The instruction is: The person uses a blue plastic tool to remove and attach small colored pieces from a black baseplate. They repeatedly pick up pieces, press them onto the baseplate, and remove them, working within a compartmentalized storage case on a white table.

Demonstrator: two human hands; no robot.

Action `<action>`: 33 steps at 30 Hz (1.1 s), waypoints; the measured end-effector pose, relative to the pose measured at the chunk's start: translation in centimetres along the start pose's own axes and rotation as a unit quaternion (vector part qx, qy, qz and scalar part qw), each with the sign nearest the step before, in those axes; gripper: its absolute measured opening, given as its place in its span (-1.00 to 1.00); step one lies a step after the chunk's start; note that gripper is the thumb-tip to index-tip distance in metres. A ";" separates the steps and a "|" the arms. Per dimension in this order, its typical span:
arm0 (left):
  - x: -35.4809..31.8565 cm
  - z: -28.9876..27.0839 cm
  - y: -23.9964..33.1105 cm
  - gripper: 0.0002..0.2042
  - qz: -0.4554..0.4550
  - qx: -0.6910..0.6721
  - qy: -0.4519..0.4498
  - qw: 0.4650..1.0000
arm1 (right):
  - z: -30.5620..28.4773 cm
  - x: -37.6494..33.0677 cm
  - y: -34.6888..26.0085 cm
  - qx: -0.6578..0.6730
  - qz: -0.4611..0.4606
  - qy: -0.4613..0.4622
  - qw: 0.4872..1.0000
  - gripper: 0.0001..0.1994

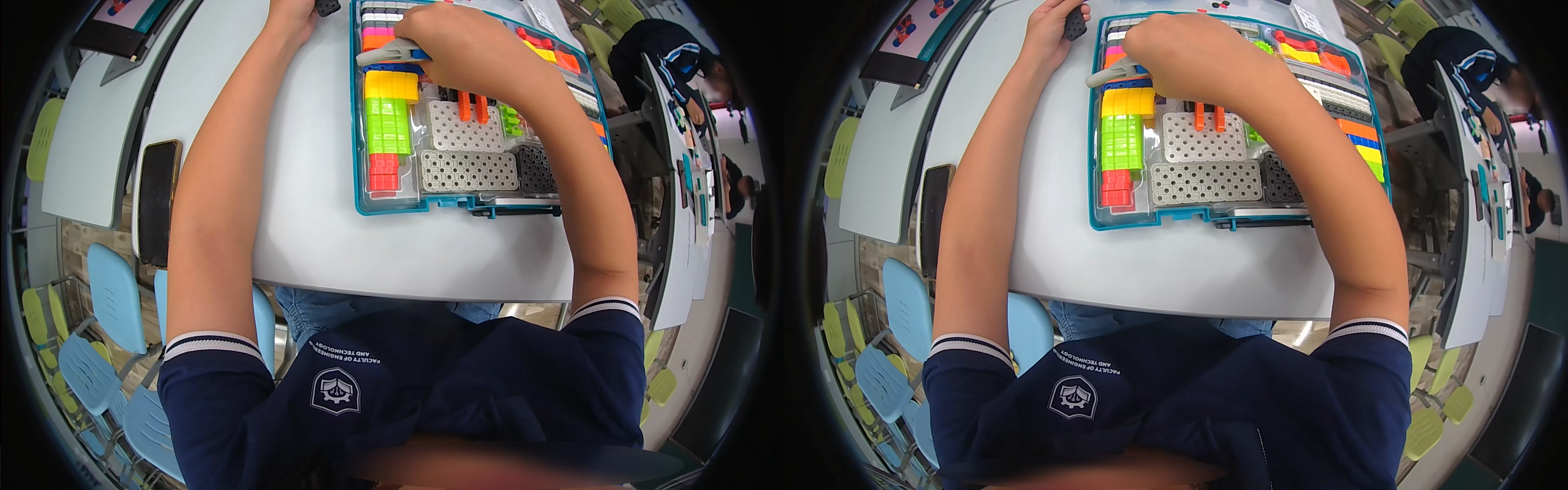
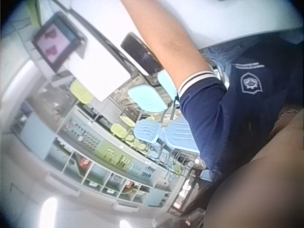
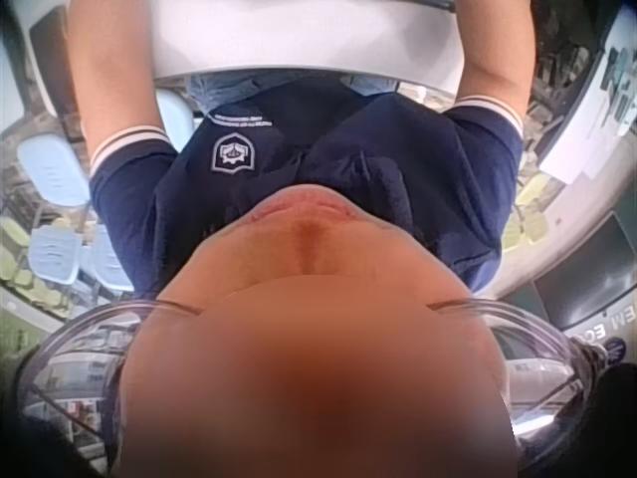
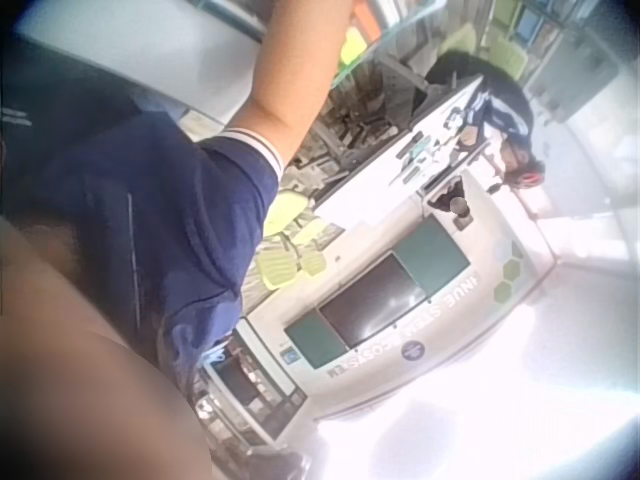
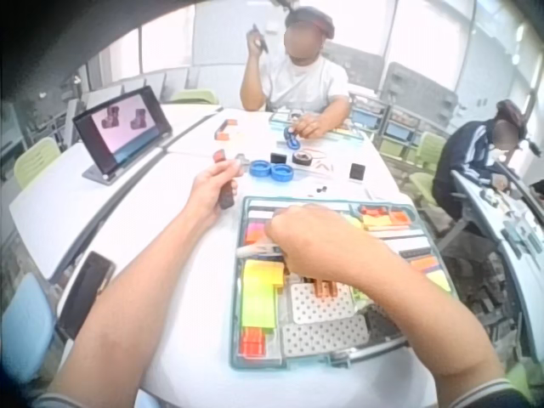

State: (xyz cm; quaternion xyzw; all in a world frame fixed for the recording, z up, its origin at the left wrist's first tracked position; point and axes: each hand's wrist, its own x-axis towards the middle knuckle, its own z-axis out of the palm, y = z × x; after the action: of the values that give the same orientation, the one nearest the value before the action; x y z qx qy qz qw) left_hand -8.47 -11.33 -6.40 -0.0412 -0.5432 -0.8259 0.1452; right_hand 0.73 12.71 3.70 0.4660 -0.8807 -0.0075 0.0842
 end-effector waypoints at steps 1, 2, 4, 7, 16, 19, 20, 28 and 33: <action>0.0 0.0 0.0 -0.81 0.002 0.001 0.002 1.000 | 0.0 0.0 0.0 -0.003 -0.003 0.003 1.000 -0.78; 0.0 0.1 0.0 -0.81 0.000 0.001 0.003 1.000 | 0.0 -0.1 0.1 -0.003 -0.007 0.002 1.000 -0.78; 0.0 0.1 0.0 -0.81 -0.003 0.000 0.006 1.000 | 0.0 -0.2 0.0 -0.004 -0.016 -0.002 1.000 -0.79; -0.1 0.2 0.1 -0.81 -0.005 0.004 0.008 1.000 | 0.0 -0.3 -0.2 -0.017 -0.023 0.023 0.999 -0.80; 0.2 -0.1 -0.2 -0.82 -0.006 -0.006 0.000 1.000 | 0.5 0.0 -0.4 -0.091 -0.062 0.056 0.992 -0.85; 0.2 -0.1 -0.2 -0.82 -0.009 -0.004 0.003 1.000 | 0.6 -0.2 -0.5 -0.132 -0.088 0.050 0.986 -0.89; 0.1 0.0 -0.1 -0.82 -0.009 -0.001 0.002 1.000 | 0.6 -0.3 -0.5 -0.134 -0.099 0.051 0.985 -0.91; -0.3 0.3 0.2 -0.82 -0.012 0.001 0.007 1.000 | 0.3 -0.2 -1.2 -0.141 -0.123 0.067 0.980 -0.94; -0.2 0.2 0.2 -0.83 -0.009 0.007 -0.001 1.000 | 0.4 -0.5 -1.0 -0.137 -0.111 0.059 0.983 -0.92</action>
State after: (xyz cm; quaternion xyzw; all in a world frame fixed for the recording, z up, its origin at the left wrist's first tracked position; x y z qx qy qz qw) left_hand -8.23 -11.18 -6.20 -0.0356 -0.5496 -0.8233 0.1373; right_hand 1.78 12.55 3.09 0.5444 -0.8077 -0.1102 0.1979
